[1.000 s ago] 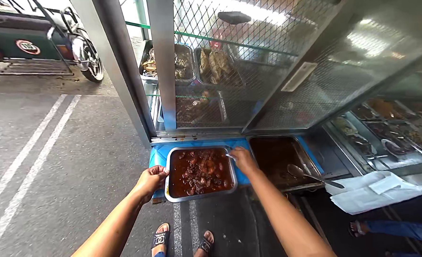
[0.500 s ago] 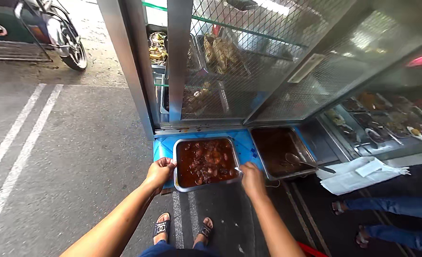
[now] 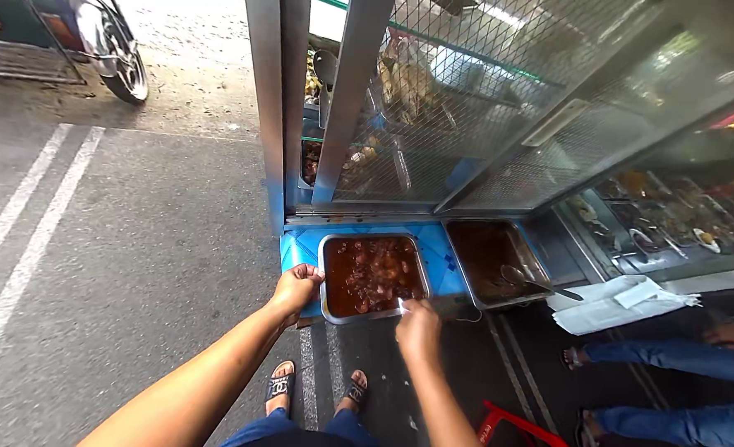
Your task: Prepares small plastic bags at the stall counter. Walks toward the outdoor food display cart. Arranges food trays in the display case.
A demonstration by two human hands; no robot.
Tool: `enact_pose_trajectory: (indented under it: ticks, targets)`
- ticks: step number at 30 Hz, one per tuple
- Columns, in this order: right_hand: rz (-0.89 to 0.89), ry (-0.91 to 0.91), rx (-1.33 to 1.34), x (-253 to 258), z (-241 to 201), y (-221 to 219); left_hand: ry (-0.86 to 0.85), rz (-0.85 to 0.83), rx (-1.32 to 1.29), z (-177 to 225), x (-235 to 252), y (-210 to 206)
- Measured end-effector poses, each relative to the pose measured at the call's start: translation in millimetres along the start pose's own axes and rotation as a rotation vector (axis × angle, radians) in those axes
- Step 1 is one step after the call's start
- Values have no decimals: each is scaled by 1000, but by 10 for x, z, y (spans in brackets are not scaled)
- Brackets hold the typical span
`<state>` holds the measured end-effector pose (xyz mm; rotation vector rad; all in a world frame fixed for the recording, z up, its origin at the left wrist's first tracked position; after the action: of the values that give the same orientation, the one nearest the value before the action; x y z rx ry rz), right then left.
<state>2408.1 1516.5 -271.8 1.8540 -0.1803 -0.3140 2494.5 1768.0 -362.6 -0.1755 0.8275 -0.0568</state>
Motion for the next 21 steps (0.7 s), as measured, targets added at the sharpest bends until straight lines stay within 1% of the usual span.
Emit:
enact_pose_trajectory:
  ticks: [3, 6, 9, 11, 14, 15, 17, 19, 21]
  targets:
    - [-7, 32, 7, -116, -297, -112, 27, -11, -28, -9, -7, -4]
    - [73, 107, 66, -249, -532, -194, 45, -18, -29, -2, -19, -4]
    - [93, 179, 144, -393, -779, -306, 53, -43, -39, -4, -10, -3]
    - [62, 220, 160, -448, -949, -379, 74, -52, -58, -6, -14, -6]
    - [-75, 261, 279, -459, -1146, -475, 109, -82, -53, -11, -3, -7]
    - [-90, 284, 333, -439, -1208, -467, 120, -102, -45, -5, 11, -5]
    - [-17, 354, 384, -337, -1315, -359, 151, -157, -33, -5, 55, 12]
    - [65, 417, 378, -137, -1398, -209, 185, -209, -32, 2, 82, 37]
    - [89, 456, 340, 121, -1476, -80, 195, -239, -53, 7, 84, 49]
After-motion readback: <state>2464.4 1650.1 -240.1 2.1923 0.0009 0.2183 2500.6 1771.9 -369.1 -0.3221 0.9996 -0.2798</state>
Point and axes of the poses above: each hand's wrist, its own x-axis towards the middle knuckle, its own y-axis out of the back of the hand, z = x × y, the point moved 8 cm from there along x, towards the middle knuckle, and after that the axes turned 11 degrees about y, right-handed, at the moved point
